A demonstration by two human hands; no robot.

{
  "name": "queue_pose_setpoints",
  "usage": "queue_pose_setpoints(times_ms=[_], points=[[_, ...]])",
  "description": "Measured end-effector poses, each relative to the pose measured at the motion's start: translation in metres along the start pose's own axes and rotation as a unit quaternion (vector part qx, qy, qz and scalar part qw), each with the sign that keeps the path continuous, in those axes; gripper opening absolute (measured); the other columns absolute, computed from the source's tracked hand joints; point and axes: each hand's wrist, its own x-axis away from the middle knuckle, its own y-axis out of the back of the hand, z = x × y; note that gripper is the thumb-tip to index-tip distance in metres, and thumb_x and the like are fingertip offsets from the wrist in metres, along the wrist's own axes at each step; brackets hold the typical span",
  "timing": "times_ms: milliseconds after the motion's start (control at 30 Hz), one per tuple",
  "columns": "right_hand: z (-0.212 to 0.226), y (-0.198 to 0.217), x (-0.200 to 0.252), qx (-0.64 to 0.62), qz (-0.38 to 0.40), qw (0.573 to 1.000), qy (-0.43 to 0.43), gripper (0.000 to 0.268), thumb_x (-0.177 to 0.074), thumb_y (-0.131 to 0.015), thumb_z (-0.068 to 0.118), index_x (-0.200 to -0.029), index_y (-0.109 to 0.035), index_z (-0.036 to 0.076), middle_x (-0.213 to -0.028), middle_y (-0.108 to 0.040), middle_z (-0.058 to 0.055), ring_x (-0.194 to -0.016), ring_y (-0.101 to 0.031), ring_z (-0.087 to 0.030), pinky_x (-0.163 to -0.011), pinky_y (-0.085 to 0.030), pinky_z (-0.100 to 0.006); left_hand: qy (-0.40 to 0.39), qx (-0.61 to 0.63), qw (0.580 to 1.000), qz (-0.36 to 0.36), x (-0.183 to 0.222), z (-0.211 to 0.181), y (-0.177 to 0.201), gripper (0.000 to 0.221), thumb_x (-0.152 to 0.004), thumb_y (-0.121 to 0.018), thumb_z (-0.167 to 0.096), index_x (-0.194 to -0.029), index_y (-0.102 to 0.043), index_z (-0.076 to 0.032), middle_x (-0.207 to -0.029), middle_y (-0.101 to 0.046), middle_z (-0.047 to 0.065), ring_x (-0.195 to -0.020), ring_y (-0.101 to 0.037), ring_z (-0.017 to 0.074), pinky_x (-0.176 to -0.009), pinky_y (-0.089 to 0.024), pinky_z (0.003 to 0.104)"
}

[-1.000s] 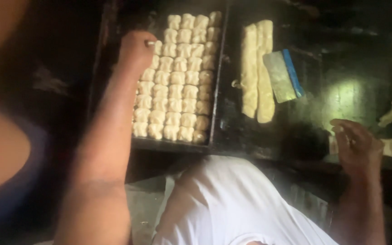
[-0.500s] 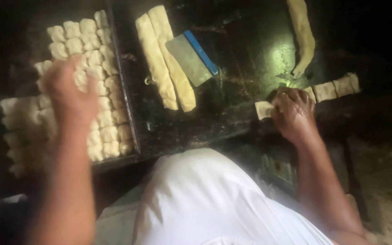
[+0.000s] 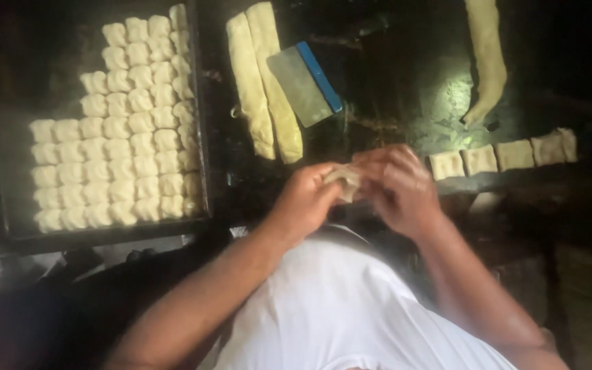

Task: Shape pieces of dough and arrange them in a baking tray.

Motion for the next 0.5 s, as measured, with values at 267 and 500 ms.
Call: queue_pose_setpoints(times_ms=[267,500], points=[[0.008,0.0,0.015,0.082,-0.089,0.99,0.066,0.028,-0.078,-0.088,0.02,-0.101,-0.076,0.012,-0.13,-0.061,-0.014,-0.115,-0.061,-0.033,-0.093,-0.05,-0.049,0.102,0.064,0.992,-0.033,-0.006,-0.025,-0.025,0.024,-0.101,-0.053,-0.008,-0.121,-0.063,0.0,-0.111,-0.071,0.011,-0.096,-0.072,0.015,-0.083,-0.064,0.027],[-0.005,0.013,0.003,-0.374,-0.063,0.879,-0.291,0.01,-0.092,-0.073,0.011,-0.1,-0.076,0.006,-0.12,-0.066,-0.009,-0.11,-0.065,-0.021,-0.087,-0.059,-0.036,-0.114,-0.238,0.963,-0.059,0.002,-0.053,-0.045,0.011,-0.098,-0.066,-0.006,-0.107,-0.066,0.0,-0.095,-0.075,0.01,-0.081,-0.076,0.0147,-0.07,-0.061,0.027]])
